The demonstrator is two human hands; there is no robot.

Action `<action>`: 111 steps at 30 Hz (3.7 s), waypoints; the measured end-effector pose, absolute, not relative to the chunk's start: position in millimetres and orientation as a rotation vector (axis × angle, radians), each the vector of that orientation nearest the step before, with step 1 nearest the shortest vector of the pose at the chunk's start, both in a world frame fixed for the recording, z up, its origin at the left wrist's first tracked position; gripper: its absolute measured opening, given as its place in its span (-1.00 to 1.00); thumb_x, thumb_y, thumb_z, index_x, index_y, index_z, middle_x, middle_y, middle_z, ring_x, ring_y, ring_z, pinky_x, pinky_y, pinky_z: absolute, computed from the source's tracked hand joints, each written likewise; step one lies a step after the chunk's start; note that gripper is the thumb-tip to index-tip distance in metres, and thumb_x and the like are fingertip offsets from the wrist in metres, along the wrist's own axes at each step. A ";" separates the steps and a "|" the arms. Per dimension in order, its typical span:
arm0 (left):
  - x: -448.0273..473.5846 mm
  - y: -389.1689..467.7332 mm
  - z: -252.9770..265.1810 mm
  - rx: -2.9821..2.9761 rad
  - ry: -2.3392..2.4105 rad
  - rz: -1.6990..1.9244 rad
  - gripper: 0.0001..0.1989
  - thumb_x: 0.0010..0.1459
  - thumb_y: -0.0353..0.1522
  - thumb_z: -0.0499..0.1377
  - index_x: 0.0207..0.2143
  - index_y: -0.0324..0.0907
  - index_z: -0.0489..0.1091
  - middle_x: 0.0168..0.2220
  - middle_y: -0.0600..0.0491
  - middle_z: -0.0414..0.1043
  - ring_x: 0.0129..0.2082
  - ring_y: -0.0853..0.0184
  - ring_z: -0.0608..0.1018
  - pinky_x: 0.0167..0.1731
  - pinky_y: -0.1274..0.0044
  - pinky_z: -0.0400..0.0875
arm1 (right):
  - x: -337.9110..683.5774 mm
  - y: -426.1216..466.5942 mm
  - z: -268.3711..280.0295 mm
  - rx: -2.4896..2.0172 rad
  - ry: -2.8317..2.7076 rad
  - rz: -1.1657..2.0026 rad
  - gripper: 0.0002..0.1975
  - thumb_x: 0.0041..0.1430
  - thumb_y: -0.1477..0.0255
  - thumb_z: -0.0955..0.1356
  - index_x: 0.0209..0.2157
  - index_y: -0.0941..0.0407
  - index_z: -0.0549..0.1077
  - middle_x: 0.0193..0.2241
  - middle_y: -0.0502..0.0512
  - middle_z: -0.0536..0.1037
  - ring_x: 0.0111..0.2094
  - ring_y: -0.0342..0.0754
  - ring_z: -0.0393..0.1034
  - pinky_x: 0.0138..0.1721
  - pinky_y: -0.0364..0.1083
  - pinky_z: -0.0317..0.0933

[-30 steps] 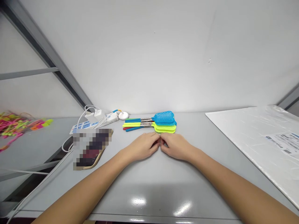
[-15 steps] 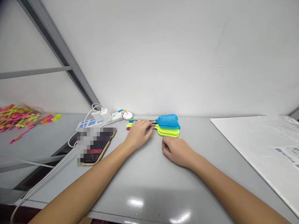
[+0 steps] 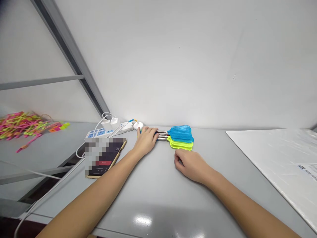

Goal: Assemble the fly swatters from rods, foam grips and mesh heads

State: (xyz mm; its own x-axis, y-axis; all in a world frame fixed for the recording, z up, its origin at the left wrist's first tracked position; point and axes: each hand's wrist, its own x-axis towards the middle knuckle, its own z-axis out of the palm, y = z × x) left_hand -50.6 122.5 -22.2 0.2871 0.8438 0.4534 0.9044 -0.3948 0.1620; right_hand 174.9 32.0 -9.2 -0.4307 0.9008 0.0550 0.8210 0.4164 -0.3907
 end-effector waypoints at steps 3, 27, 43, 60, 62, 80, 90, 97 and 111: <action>-51.1 123.2 -21.8 -2.420 -1.663 -0.766 -0.74 0.33 -0.26 -0.03 -0.07 -0.09 0.38 -0.04 -0.04 0.47 0.08 0.07 0.28 0.16 0.03 -0.08 | 174.8 31.9 -9.8 -1.502 -2.421 0.456 -0.83 0.29 0.36 0.17 -0.37 0.06 0.29 -0.44 -0.01 0.48 -0.48 -0.11 0.26 -0.47 -0.12 -0.01; -9.0 54.4 3.7 -2.704 -1.124 -1.069 -0.79 0.32 -0.28 -0.02 -0.28 -0.15 0.36 -0.40 0.06 0.49 -0.39 0.33 0.50 -0.29 0.48 0.30 | 176.4 33.5 -6.6 -1.282 -1.623 0.673 -0.62 0.33 0.09 0.12 -0.11 0.06 0.32 -0.49 -0.01 0.32 -0.46 -0.05 0.23 -0.38 -0.07 0.15; -20.7 45.6 21.6 -2.567 -0.508 -1.197 -0.74 0.05 -0.26 0.16 -0.16 -0.01 0.40 -0.18 0.09 0.57 -0.20 0.21 0.49 -0.01 0.26 0.16 | 182.3 31.8 9.3 -1.098 -1.178 2.149 -0.64 0.19 0.10 0.32 -0.44 0.11 0.29 -0.62 -0.17 0.09 -0.68 -0.28 -0.15 -0.71 -0.27 -0.15; -17.7 86.0 0.0 -2.817 -1.939 -1.996 -0.66 0.21 -0.15 0.13 -0.03 -0.10 0.26 -0.61 0.23 0.30 -0.68 0.45 0.32 -0.68 0.64 0.18 | 192.4 27.5 18.6 -1.641 -2.336 0.613 -0.76 0.32 0.42 0.13 -0.44 0.09 0.24 -0.51 0.04 0.39 -0.55 -0.12 0.14 -0.48 -0.10 -0.08; -18.6 86.8 5.4 -2.773 -1.995 -2.040 -0.65 0.20 -0.17 0.14 -0.02 -0.10 0.25 -0.62 0.22 0.30 -0.70 0.46 0.32 -0.69 0.64 0.18 | 188.9 24.7 18.9 -1.750 -2.374 0.364 -0.81 0.30 0.46 0.13 -0.40 0.08 0.26 -0.51 0.07 0.42 -0.58 -0.11 0.15 -0.50 -0.09 -0.16; -24.8 74.2 36.8 -2.682 -2.103 -2.222 -0.87 0.23 -0.35 0.11 -0.16 -0.11 0.26 -0.66 0.26 0.15 -0.74 0.53 0.20 -0.69 0.70 0.02 | 189.3 10.9 18.9 -1.326 -2.096 -0.720 -0.88 0.28 0.45 0.29 -0.33 0.07 0.46 -0.59 -0.04 0.42 -0.48 -0.06 0.18 -0.52 -0.09 -0.15; -17.4 70.7 21.5 -2.529 -2.037 -2.405 -0.93 0.26 -0.35 0.08 -0.21 -0.14 0.28 -0.67 0.27 0.05 -0.71 0.51 0.12 -0.70 0.68 -0.02 | 209.0 38.5 12.6 -1.055 -2.223 -0.648 -0.89 0.28 0.52 0.29 -0.21 0.14 0.46 -0.45 0.05 0.53 -0.39 -0.02 0.27 -0.37 -0.06 0.12; -13.5 66.6 26.3 -2.500 -2.040 -2.436 -0.95 0.26 -0.39 0.06 -0.22 -0.15 0.27 -0.68 0.27 0.06 -0.73 0.53 0.12 -0.71 0.69 -0.01 | 209.9 42.3 9.6 -1.050 -2.172 -0.639 -0.96 0.26 0.51 0.31 -0.29 0.10 0.40 -0.46 0.04 0.50 -0.37 0.01 0.29 -0.34 -0.02 0.15; -16.2 68.6 24.4 -2.518 -1.996 -2.394 -0.93 0.24 -0.34 0.10 -0.23 -0.14 0.29 -0.70 0.28 0.07 -0.74 0.52 0.12 -0.73 0.69 -0.03 | 207.1 44.1 8.3 -1.126 -2.234 -0.431 -0.82 0.35 0.39 0.23 -0.23 0.12 0.44 -0.41 0.09 0.46 -0.39 -0.03 0.30 -0.41 -0.07 0.17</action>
